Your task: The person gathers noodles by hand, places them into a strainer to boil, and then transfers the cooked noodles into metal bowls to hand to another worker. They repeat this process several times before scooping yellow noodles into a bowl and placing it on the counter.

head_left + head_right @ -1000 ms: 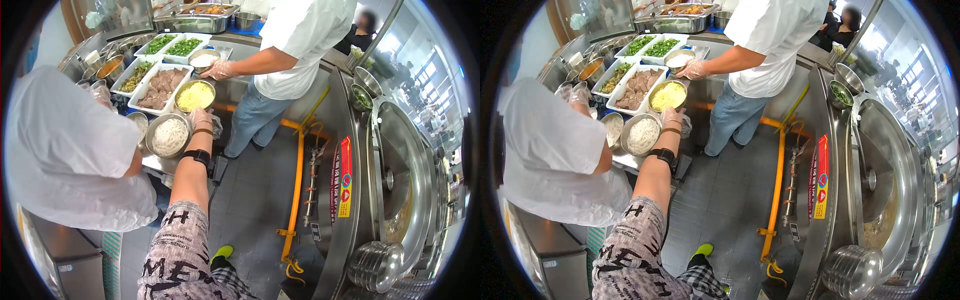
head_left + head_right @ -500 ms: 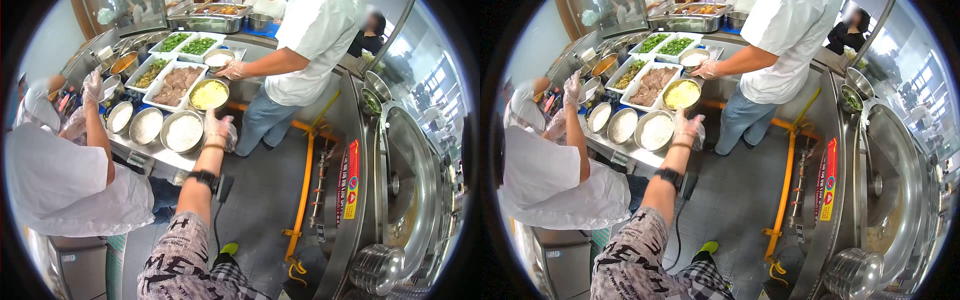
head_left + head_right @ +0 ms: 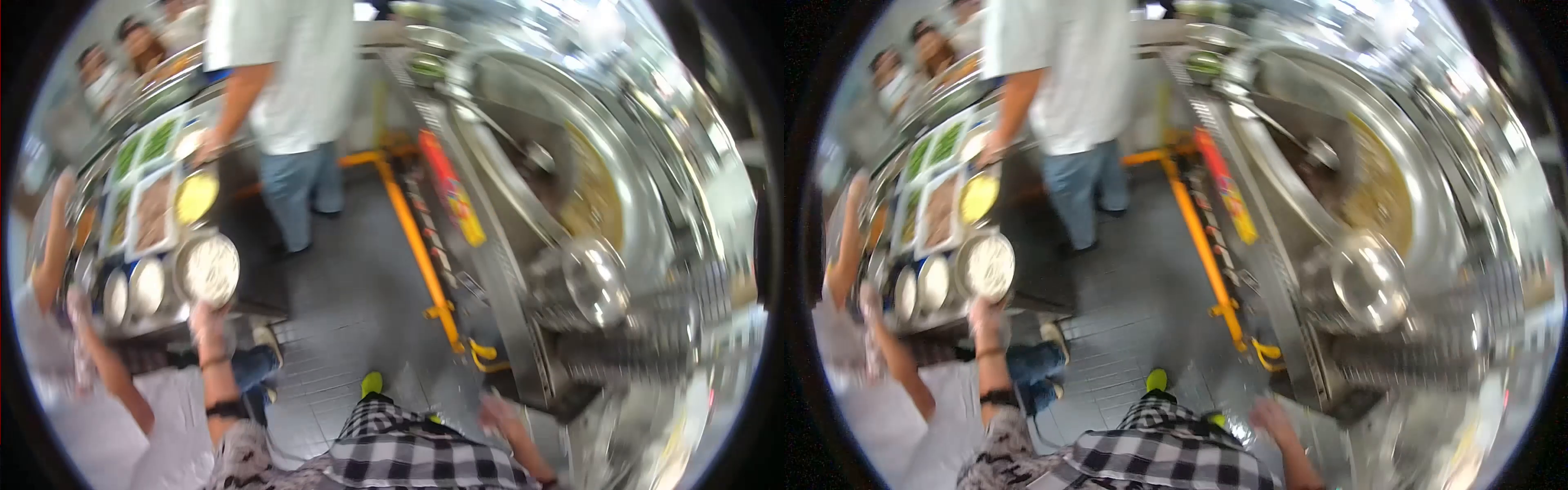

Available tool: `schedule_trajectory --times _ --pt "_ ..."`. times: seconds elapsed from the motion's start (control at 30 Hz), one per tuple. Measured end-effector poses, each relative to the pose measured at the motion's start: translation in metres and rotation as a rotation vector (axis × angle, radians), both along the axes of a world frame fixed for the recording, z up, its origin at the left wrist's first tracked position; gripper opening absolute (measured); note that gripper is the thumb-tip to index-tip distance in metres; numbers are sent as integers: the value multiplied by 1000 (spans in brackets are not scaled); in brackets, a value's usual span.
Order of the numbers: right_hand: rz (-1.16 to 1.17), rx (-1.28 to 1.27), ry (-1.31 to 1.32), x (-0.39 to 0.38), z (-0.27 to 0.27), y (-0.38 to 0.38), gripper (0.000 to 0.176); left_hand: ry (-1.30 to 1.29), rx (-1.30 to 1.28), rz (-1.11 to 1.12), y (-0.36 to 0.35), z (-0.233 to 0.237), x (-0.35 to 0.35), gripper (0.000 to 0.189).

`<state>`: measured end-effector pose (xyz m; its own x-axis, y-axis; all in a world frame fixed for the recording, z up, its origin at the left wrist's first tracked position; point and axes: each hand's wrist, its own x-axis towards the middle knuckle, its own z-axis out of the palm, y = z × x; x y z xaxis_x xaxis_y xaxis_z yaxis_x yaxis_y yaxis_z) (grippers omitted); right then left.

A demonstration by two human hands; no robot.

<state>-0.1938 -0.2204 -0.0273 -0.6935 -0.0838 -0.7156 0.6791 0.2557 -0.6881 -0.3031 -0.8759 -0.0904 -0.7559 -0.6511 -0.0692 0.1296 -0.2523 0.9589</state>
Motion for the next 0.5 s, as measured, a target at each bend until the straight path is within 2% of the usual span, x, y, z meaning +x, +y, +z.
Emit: schedule_trajectory --times 0.03,0.07,0.1,0.13,0.17,0.2,0.27,0.33,0.4,0.47,0.5 --pt "0 72 -11 -14 -2 -20 28 -82 80 -129 35 41 7 35" --pt "-40 -97 36 -25 -2 -38 32 -172 149 -261 72 83 15 40" --pt "7 -257 118 -37 9 -55 37 -204 122 -356 102 94 14 37" --pt "158 -272 165 -53 25 -69 46 -232 93 -435 131 105 16 35" --pt "100 -361 127 -63 50 -83 50 -249 109 -559 166 116 21 33" --pt "49 -450 90 -67 72 -92 55 -266 126 -676 197 125 26 31" --pt "13 -438 129 -62 96 -87 58 -416 163 -921 236 85 22 31" --pt "-10 -425 169 -50 105 -70 61 -499 320 -1240 294 101 14 38" --pt "-108 -335 87 -19 102 -30 57 -196 8 -1435 373 160 18 49" --pt "-282 -435 91 13 84 5 50 -324 -45 -1767 416 208 -9 60" --pt "-287 -440 102 24 85 17 50 -284 -152 -1743 431 222 -34 57"
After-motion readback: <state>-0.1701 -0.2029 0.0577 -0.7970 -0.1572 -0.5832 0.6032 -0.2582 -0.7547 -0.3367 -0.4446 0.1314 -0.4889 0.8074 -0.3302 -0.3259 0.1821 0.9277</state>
